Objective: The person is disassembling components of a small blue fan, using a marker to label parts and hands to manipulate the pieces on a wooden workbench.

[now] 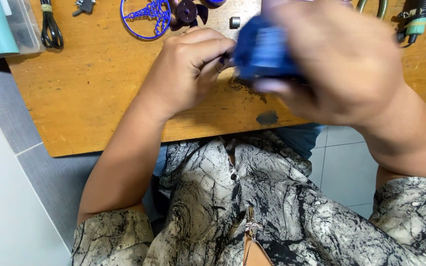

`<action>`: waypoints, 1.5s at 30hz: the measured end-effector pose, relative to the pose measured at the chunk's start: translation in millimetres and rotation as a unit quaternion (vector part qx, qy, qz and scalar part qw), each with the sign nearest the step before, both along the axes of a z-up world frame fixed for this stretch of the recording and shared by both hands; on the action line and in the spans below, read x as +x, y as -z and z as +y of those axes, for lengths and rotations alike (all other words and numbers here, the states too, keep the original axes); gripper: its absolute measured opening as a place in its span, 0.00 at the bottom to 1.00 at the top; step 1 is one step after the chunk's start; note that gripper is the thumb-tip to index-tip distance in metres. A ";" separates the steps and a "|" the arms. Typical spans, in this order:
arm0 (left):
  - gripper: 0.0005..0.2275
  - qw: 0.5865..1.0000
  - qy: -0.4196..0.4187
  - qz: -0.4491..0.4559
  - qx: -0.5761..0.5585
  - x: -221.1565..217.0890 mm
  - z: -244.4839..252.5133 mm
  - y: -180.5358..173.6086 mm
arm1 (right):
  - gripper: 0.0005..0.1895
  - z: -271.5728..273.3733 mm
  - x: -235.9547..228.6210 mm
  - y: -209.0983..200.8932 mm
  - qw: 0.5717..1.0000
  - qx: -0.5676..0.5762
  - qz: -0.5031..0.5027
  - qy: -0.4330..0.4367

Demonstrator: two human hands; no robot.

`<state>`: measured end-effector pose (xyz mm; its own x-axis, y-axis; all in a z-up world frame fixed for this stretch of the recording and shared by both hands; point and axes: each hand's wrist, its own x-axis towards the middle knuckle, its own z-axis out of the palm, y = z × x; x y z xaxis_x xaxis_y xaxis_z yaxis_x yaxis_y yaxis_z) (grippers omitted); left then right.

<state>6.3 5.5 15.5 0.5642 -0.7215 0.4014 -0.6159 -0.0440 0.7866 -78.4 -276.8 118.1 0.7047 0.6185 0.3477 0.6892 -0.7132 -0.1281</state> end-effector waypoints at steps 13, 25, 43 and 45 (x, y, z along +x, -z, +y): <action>0.12 0.999 -0.032 -0.016 0.004 -0.2 -0.1 7.8 | 0.32 -9.0 -31.3 44.1 0.971 -0.057 0.137 0.187; 0.12 1.000 -0.012 -0.012 0.023 -0.7 1.2 -0.7 | 0.35 21.8 -40.9 68.7 0.938 -0.193 0.023 0.287; 0.05 0.990 -0.049 0.128 -0.016 -2.0 3.5 -12.7 | 0.18 40.0 30.9 83.1 0.990 -0.017 0.104 0.091; 0.07 0.971 -0.075 0.218 -0.065 -9.0 3.0 -16.4 | 0.17 41.0 29.3 81.9 0.991 -0.005 0.102 0.091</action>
<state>-2.6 8.5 32.0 0.7963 -0.5763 0.1837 -0.2181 0.0097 0.9759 -49.1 -235.9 36.3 0.8597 0.4773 0.1818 0.5096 -0.8250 -0.2442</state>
